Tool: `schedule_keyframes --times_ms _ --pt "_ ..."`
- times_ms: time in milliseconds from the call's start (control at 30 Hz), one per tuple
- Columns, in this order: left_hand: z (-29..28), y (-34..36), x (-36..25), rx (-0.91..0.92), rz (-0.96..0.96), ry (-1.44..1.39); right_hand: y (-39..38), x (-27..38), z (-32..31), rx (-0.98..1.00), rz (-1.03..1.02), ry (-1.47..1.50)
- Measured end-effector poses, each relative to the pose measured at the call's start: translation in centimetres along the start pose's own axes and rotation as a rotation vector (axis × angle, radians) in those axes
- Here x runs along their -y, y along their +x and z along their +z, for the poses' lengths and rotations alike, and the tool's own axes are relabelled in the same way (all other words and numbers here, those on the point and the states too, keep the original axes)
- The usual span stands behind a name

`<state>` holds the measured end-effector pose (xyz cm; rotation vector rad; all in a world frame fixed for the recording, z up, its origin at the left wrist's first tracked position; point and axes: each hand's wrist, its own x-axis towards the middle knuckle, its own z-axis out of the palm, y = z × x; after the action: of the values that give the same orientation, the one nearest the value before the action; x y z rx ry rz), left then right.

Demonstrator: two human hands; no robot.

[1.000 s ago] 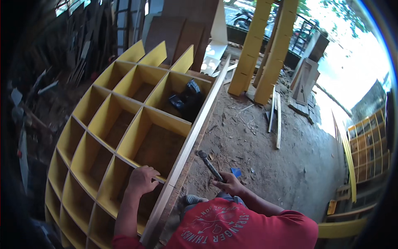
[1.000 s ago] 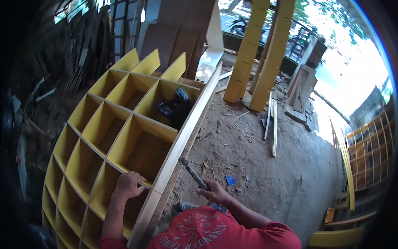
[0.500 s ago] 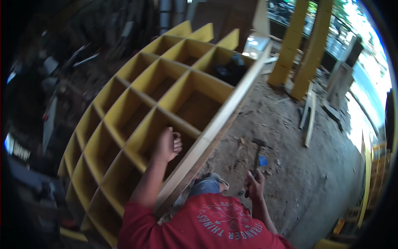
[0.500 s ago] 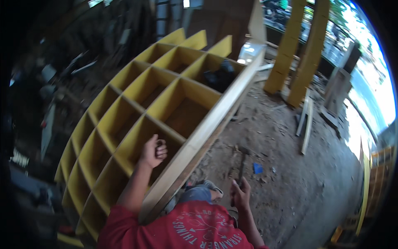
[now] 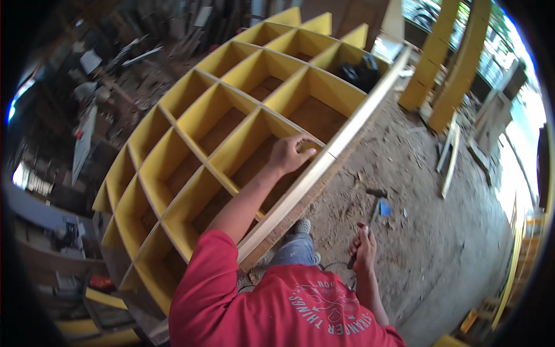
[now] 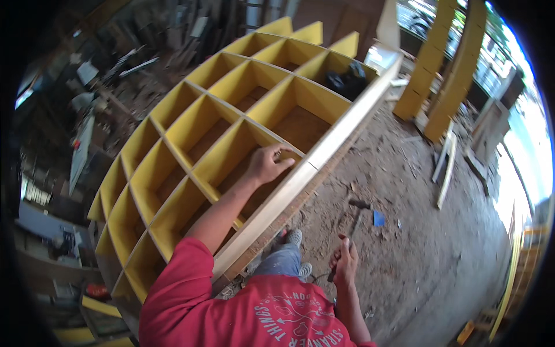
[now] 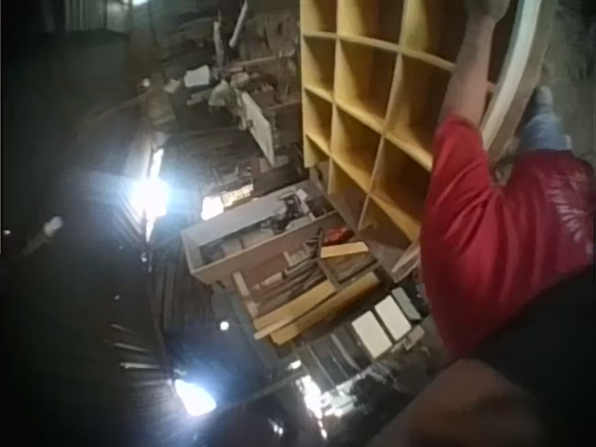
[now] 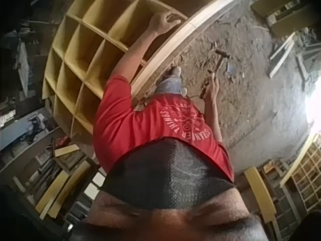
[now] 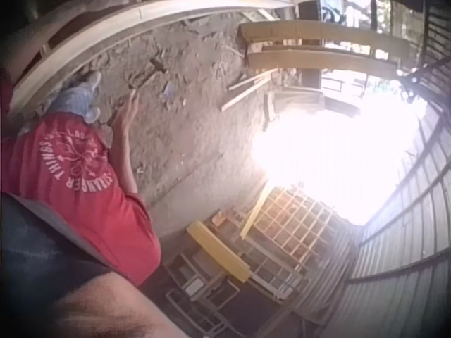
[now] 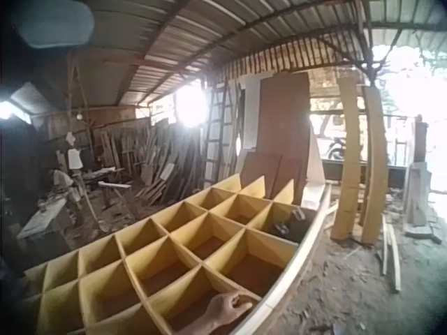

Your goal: The person assembles a wooden shelf unit by aligning wooden boards along the partitioned frame and driving nails into place using a hammer and pliers.

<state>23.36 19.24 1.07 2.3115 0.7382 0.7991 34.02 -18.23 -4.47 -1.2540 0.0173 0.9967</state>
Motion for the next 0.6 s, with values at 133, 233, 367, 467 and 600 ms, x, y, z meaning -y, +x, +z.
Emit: schedule_keyframes --times_ms 133,233,367,467,600 --pt "-0.7 2.1 1.5 0.098 0.296 0.294 0.1 -0.7 3.6 -0.002 -0.050 0.077" --pt "-0.5 3.2 1.4 0.226 0.309 0.398 0.4 -1.0 5.0 -0.069 -0.039 0.132" --pt "-0.6 4.7 2.1 0.162 0.483 0.387 0.6 -1.7 7.9 -0.103 -0.047 0.190" --pt "-1.1 6.1 2.1 0.155 0.470 0.376 0.7 -2.9 10.3 -0.118 -0.029 0.202" --pt "-1.3 7.5 3.5 0.268 0.568 0.410 1.0 -4.3 13.4 -0.085 -0.018 0.215"
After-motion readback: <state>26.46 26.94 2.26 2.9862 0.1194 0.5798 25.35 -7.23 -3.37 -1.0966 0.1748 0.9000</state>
